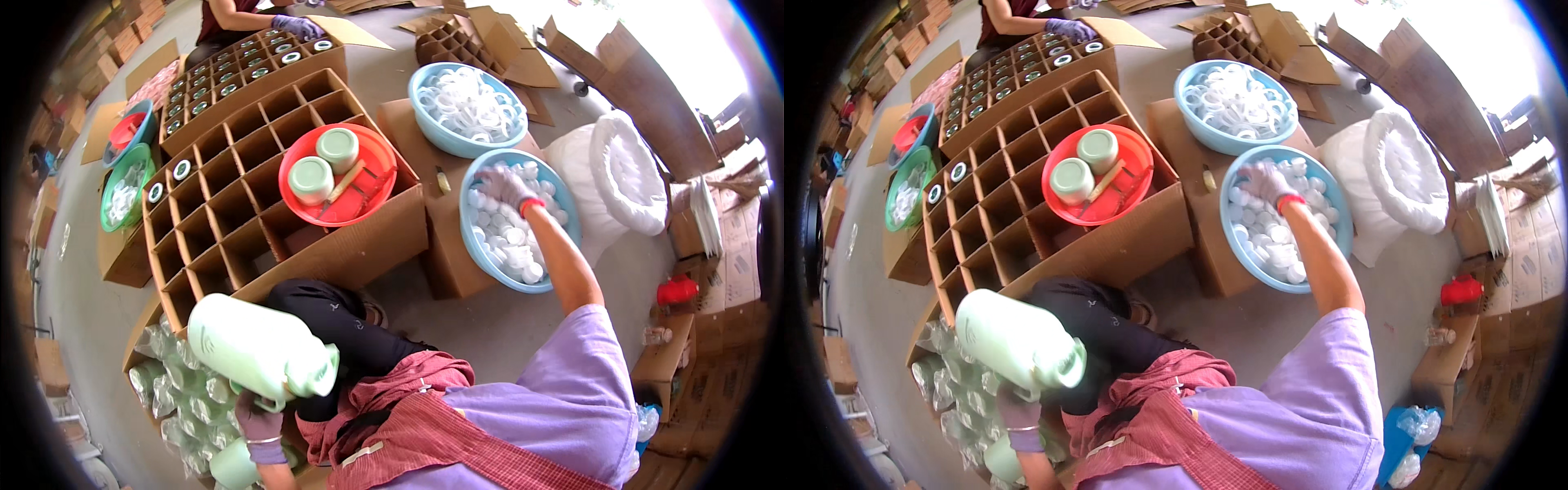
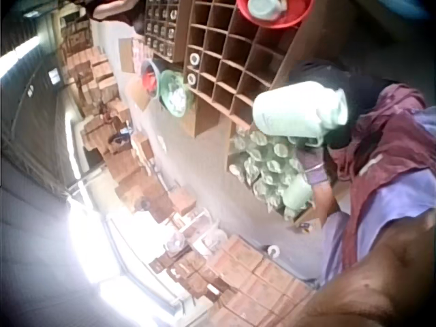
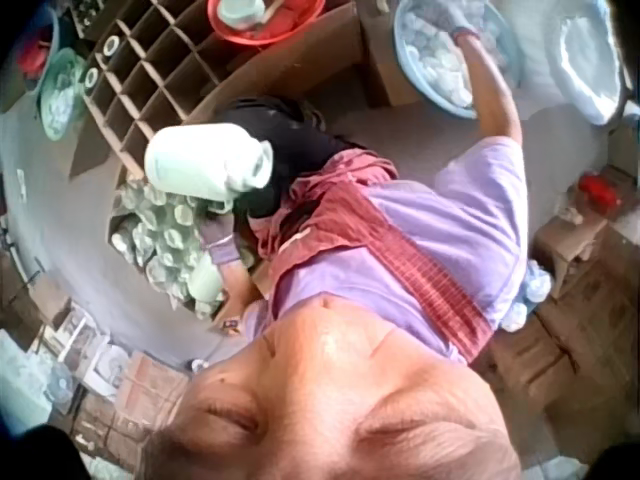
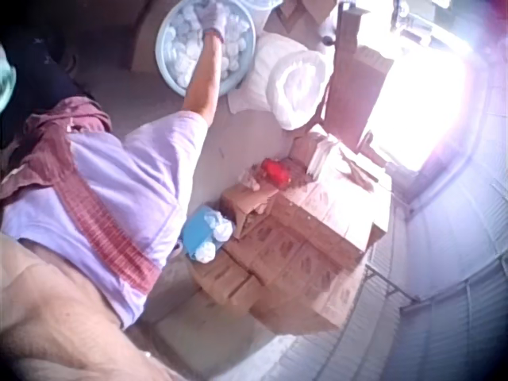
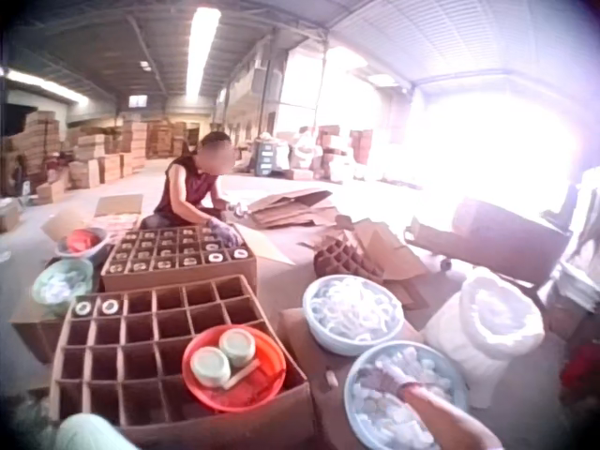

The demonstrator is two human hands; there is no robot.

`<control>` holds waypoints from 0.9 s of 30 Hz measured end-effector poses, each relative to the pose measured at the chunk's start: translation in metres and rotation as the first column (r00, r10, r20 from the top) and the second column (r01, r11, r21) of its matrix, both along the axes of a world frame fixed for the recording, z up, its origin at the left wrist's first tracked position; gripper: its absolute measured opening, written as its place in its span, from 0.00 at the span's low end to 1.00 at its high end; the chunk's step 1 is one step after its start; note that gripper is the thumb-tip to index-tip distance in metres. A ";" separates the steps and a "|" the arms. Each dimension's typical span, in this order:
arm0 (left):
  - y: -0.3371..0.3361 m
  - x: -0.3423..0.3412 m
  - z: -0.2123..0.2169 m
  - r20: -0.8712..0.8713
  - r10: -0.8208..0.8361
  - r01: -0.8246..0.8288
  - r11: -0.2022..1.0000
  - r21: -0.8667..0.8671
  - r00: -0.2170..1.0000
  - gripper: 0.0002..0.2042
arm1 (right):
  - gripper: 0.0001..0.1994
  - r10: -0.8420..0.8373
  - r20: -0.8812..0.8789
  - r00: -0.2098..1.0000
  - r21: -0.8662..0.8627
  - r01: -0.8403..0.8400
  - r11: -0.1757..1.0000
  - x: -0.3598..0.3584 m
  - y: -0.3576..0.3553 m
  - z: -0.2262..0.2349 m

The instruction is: The person assembles light green thermos bottles by inserting a black inner liner and a white cap into each bottle, then places the finished units into a compartmentalized cardboard box. The person repeats this process for multiple bottles.

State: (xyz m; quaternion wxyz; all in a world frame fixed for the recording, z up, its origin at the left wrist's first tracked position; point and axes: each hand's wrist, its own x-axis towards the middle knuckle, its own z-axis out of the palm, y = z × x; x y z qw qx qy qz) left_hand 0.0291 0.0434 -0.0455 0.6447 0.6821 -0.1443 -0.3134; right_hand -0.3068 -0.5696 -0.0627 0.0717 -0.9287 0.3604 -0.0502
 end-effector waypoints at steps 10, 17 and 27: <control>-0.082 -0.007 0.025 -0.758 -0.060 -0.549 0.652 -0.523 0.650 0.09 | 0.22 -0.108 0.513 0.852 0.161 0.028 0.987 0.082 0.143 0.082; -0.097 -0.018 0.034 -0.783 0.108 -0.598 0.711 -0.370 0.612 0.09 | 0.24 -0.138 0.940 0.312 0.324 -0.694 0.643 0.214 0.305 0.121; -0.089 -0.024 0.043 -0.731 0.097 -0.587 0.671 -0.453 0.675 0.12 | 0.25 0.330 0.807 0.489 -0.053 -0.496 0.867 0.255 0.313 0.132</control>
